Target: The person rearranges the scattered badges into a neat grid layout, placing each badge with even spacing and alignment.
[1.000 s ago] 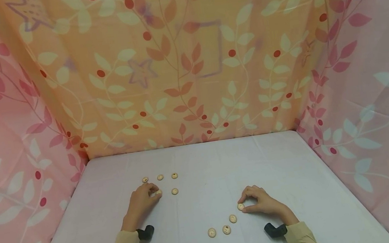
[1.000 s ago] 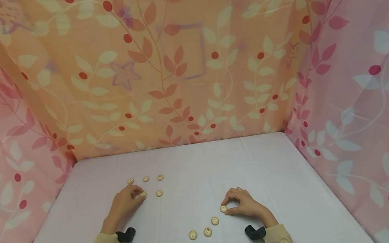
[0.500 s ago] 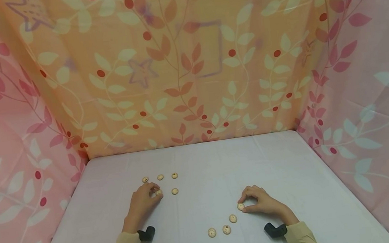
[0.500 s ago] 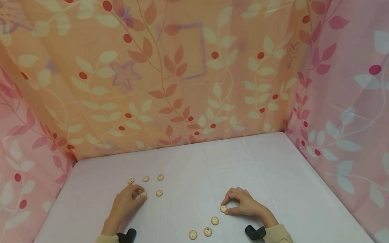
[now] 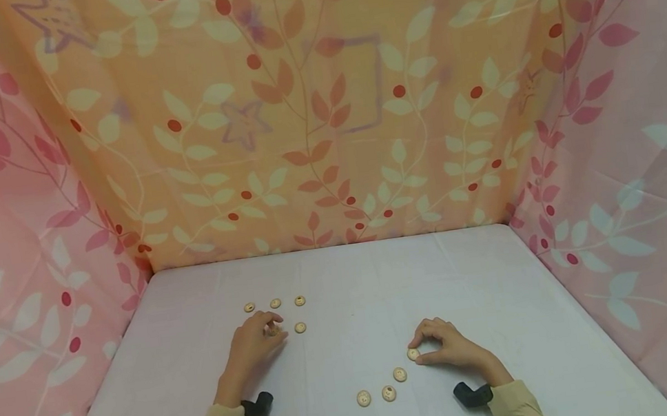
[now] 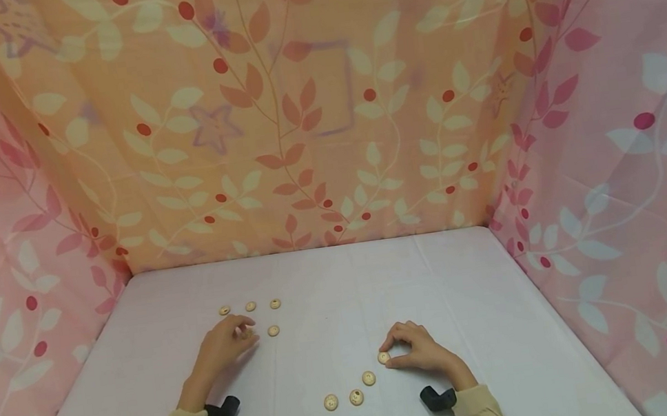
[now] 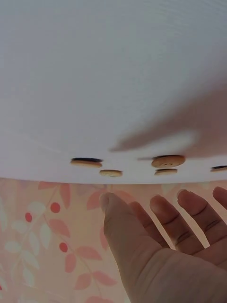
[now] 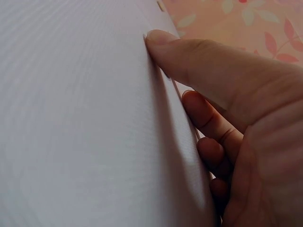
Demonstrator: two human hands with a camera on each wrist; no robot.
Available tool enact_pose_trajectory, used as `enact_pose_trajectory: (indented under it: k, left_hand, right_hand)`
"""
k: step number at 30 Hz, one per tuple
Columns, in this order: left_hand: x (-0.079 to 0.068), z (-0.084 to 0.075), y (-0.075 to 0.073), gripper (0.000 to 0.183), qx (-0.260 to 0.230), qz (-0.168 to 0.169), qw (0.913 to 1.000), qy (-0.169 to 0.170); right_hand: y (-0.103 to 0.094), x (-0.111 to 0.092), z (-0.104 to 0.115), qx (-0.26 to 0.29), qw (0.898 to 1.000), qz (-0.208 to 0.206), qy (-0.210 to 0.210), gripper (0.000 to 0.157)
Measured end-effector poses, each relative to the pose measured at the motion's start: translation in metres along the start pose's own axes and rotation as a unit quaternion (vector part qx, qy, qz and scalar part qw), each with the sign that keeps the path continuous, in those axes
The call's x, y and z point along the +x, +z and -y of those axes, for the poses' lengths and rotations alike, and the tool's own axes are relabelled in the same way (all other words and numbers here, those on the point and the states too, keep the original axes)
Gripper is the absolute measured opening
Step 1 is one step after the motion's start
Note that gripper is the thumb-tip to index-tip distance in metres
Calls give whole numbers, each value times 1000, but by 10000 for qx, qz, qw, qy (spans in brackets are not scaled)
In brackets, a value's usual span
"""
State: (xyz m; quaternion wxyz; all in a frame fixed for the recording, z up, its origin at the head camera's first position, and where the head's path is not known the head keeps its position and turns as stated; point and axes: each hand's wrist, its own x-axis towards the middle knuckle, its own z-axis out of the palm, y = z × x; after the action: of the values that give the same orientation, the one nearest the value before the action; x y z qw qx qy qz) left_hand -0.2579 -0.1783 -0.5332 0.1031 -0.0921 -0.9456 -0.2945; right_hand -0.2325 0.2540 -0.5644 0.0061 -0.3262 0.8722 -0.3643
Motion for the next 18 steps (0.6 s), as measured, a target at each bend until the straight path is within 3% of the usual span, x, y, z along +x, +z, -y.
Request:
enact_pose_trajectory:
  k: [11, 18]
  left_hand:
    - [-7, -24, 5, 26, 92, 142, 9998, 109]
    - [-12, -34, 13, 23, 111, 59, 9990, 439]
  right_hand:
    - [0, 0, 0, -4, 10000, 24, 66, 23]
    - [0, 0, -1, -12, 10000, 15, 31, 23]
